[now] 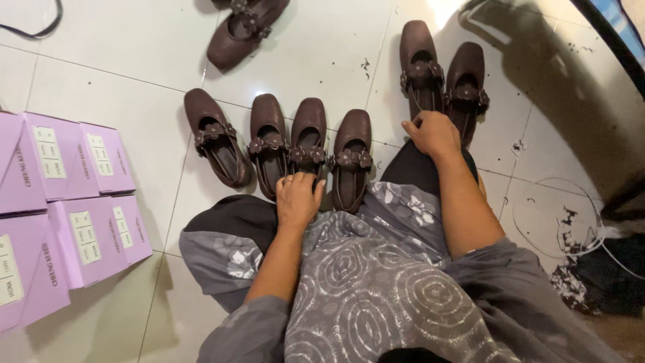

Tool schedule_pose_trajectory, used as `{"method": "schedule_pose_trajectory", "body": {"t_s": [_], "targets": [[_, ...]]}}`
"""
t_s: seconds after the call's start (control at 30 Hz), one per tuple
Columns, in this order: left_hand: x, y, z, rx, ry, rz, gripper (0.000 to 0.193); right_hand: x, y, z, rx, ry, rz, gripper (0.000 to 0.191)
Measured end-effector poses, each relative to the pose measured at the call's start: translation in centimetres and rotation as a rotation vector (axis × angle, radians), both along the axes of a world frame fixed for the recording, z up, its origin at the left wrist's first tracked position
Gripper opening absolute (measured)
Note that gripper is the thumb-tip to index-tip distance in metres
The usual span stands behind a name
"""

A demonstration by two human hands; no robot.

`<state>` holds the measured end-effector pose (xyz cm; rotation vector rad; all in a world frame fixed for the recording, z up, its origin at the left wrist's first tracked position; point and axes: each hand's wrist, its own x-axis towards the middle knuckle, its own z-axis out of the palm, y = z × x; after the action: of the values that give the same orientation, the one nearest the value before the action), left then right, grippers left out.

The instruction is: The person sits on a tiled floor and repeatedly picks up pairs of brown loafers, turns them over to view the soles, and places them back down. They then open pink shoe boxes and place pairs of shoes inside before closing the boxes.

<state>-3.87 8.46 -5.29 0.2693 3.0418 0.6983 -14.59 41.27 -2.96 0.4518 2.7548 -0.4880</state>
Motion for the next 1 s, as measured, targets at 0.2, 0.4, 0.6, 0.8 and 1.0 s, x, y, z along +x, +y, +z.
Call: {"method": "schedule_pose_trajectory", "body": {"t_s": [0.2, 0.4, 0.6, 0.8, 1.0], "targets": [[-0.6, -1.0, 0.2, 0.140, -0.015, 0.051, 0.025, -0.6, -0.9, -0.9, 0.088, 0.037, 0.068, 0.039], [-3.2, -2.7, -0.2, 0.313, -0.007, 0.131, 0.027, -6.1, -6.6, -0.9, 0.224, 0.277, 0.476, 0.036], [-5.4, -3.9, -0.5, 0.285, -0.147, 0.128, 0.027, -22.1, -18.5, 0.3, 0.101, 0.339, 0.794, 0.030], [-8.9, -5.9, -2.3, 0.385, -0.111, 0.058, 0.031, -38.2, -30.6, 0.8, 0.081, 0.612, 0.642, 0.063], [-12.2, -6.0, -5.1, 0.305, -0.134, 0.032, 0.035, -45.2, -34.5, -2.4, 0.151, 0.581, 0.740, 0.058]]}}
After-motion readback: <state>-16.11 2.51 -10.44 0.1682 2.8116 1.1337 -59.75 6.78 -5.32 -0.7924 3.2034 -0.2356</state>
